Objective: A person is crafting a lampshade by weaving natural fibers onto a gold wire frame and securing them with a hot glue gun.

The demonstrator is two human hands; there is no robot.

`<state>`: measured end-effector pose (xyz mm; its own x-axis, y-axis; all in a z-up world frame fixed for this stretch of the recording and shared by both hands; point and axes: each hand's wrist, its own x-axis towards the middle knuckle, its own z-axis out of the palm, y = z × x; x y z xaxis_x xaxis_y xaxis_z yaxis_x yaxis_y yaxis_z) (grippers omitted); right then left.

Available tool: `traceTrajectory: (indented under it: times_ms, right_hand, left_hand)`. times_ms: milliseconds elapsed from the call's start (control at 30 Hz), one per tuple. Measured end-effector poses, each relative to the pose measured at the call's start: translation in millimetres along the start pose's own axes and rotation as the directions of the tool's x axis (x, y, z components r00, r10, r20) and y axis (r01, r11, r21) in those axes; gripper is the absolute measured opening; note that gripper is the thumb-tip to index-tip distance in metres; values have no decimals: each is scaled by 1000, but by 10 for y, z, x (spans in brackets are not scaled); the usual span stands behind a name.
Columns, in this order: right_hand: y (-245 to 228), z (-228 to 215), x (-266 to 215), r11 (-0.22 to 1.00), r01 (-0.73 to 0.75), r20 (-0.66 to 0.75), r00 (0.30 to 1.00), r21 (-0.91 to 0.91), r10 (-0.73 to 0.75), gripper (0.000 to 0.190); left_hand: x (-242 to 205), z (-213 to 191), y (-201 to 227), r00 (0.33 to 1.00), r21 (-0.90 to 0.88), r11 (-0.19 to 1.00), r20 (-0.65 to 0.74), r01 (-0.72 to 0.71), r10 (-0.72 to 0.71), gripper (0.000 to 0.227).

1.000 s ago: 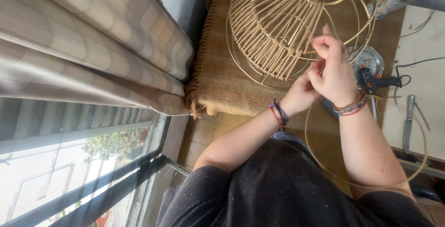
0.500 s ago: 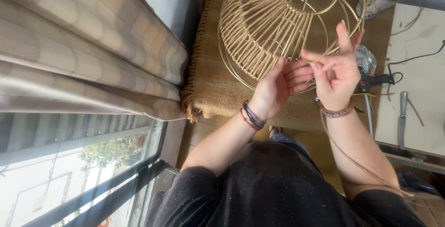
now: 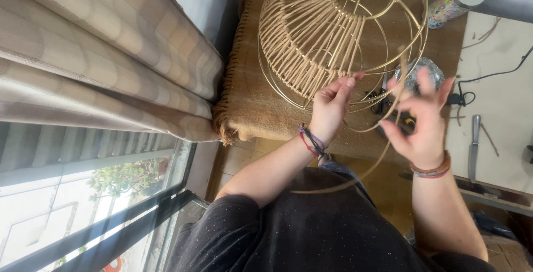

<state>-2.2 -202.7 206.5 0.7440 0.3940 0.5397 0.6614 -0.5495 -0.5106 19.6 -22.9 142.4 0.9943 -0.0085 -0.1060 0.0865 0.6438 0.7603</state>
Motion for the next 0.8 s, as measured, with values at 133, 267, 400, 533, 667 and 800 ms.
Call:
traceTrajectory:
  times_ms: [133, 267, 400, 533, 667, 800]
  right_hand:
    - [-47, -185, 213, 695, -31, -74, 990, 718, 121, 41]
    - [-102, -313, 360, 539, -52, -1, 995, 841, 96, 55]
    - [69, 37, 311, 637, -14, 51, 998, 771, -40, 51]
    - [294, 401, 532, 951, 30, 70, 996, 307, -54, 42]
    - [808, 654, 404, 870, 328, 168, 944, -368, -285, 30]
    - [959, 614, 382, 833, 350, 209, 935, -429, -285, 27]
  left_hand:
    - [-104, -4, 6, 997, 92, 994, 43, -60, 56, 36]
    - [-79, -62, -29, 987, 115, 983, 82, -144, 135, 34]
    - [-67, -107, 14, 980, 177, 968, 118, -180, 160, 34]
    - [-54, -70, -148, 978, 149, 967, -5, -207, 210, 22]
    - [-228, -117, -146, 971, 259, 937, 2, -233, 241, 26]
    - [-664, -282, -342, 969, 338, 929, -141, -148, 205, 21]
